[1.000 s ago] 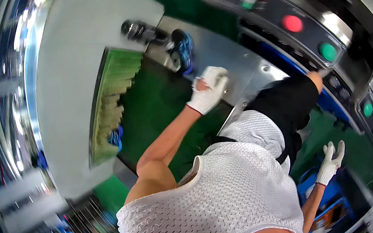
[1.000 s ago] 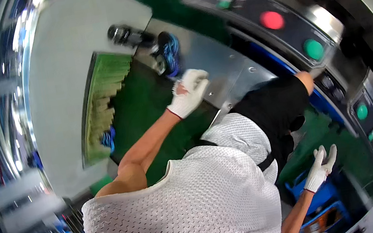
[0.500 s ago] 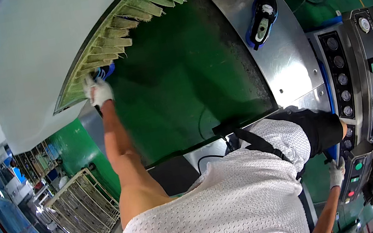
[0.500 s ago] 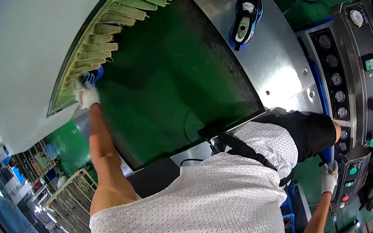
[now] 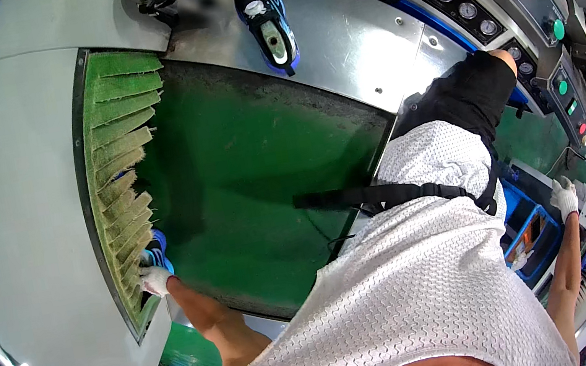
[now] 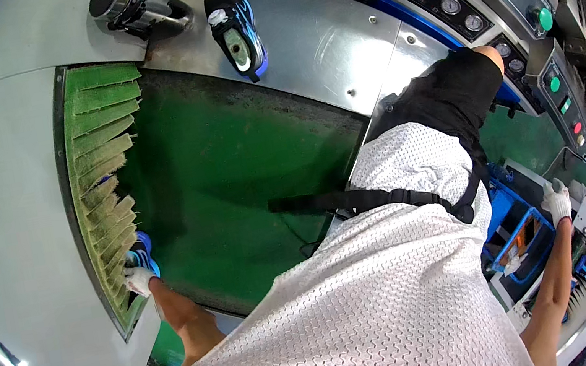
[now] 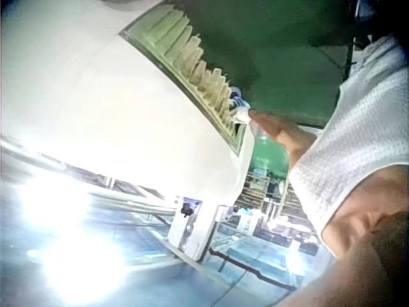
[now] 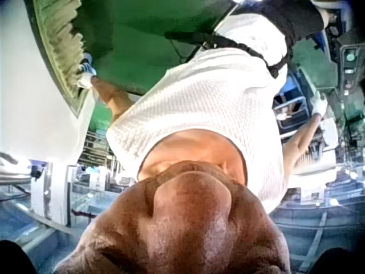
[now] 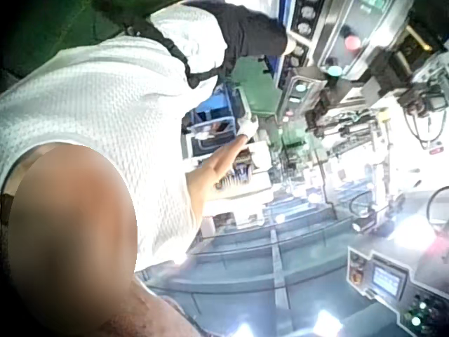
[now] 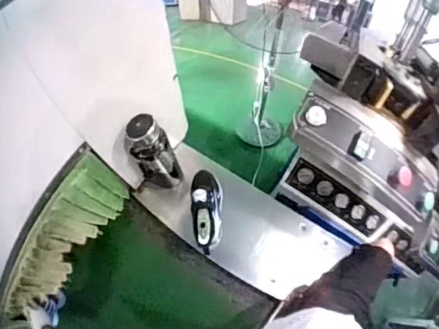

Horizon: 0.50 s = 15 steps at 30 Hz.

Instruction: The person places blue and black sneaker soles into a metal press machine, activates the press, and then removes the processed soles. The person repeats this cycle multiple times, handling the soles one at a time and placing them on a nearby surface after processing.

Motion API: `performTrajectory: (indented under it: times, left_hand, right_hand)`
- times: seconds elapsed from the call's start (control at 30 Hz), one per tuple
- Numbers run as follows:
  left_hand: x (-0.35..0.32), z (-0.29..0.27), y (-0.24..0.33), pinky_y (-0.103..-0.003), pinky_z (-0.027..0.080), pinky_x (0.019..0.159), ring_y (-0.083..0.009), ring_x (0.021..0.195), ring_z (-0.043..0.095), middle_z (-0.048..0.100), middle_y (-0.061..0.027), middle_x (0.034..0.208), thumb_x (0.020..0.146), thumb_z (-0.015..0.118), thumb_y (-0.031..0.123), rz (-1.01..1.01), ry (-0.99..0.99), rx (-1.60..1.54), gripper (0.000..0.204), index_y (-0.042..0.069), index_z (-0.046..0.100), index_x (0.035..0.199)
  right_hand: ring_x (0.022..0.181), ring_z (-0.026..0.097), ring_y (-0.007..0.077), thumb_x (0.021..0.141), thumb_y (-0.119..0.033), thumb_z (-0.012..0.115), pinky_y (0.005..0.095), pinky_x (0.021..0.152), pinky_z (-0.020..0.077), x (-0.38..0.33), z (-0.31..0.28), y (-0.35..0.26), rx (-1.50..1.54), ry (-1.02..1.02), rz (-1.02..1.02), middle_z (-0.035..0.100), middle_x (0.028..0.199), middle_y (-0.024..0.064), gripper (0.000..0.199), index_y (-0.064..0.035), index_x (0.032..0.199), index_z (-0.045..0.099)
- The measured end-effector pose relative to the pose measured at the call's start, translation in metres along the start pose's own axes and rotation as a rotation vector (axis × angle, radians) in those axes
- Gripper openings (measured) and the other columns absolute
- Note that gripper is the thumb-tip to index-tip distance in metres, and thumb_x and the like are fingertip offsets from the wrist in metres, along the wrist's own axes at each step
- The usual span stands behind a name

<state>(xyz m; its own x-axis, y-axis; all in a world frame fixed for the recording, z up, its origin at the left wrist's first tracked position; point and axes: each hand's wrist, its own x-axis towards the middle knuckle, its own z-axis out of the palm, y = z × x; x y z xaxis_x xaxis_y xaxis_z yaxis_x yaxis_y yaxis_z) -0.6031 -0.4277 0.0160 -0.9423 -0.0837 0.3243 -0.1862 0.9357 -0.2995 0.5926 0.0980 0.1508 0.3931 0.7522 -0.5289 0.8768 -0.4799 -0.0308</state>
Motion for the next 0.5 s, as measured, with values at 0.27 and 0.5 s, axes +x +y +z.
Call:
performTrajectory:
  times: [0.27, 0.5]
  left_hand:
    - [-0.167, -0.178, 0.149, -0.051, 0.052, 0.096, -0.0407, 0.108, 0.067, 0.072, -0.0195, 0.117, 0.107, 0.059, 0.029, 0.580, -0.230, -0.776, 0.033, 0.002, 0.074, 0.117]
    - [-0.284, -0.278, 0.277, -0.052, 0.051, 0.100, -0.0366, 0.122, 0.061, 0.070, -0.0115, 0.124, 0.096, 0.077, 0.027, 1.244, -0.251, -0.919, 0.029, 0.012, 0.074, 0.120]
  right_hand:
    - [0.107, 0.070, 0.0249, 0.097, -0.032, 0.078, 0.0377, 0.091, 0.0579, -0.065, 0.031, -0.156, 0.043, 0.118, -0.152, 0.071, 0.129, 0.0165, 0.067, -0.0062, 0.154, 0.054]
    - [0.134, 0.063, 0.0276, 0.103, -0.033, 0.073, 0.0379, 0.113, 0.0473, -0.149, 0.003, -0.376, 0.124, 0.073, -0.551, 0.068, 0.145, 0.0165, 0.051, -0.0047, 0.145, 0.065]
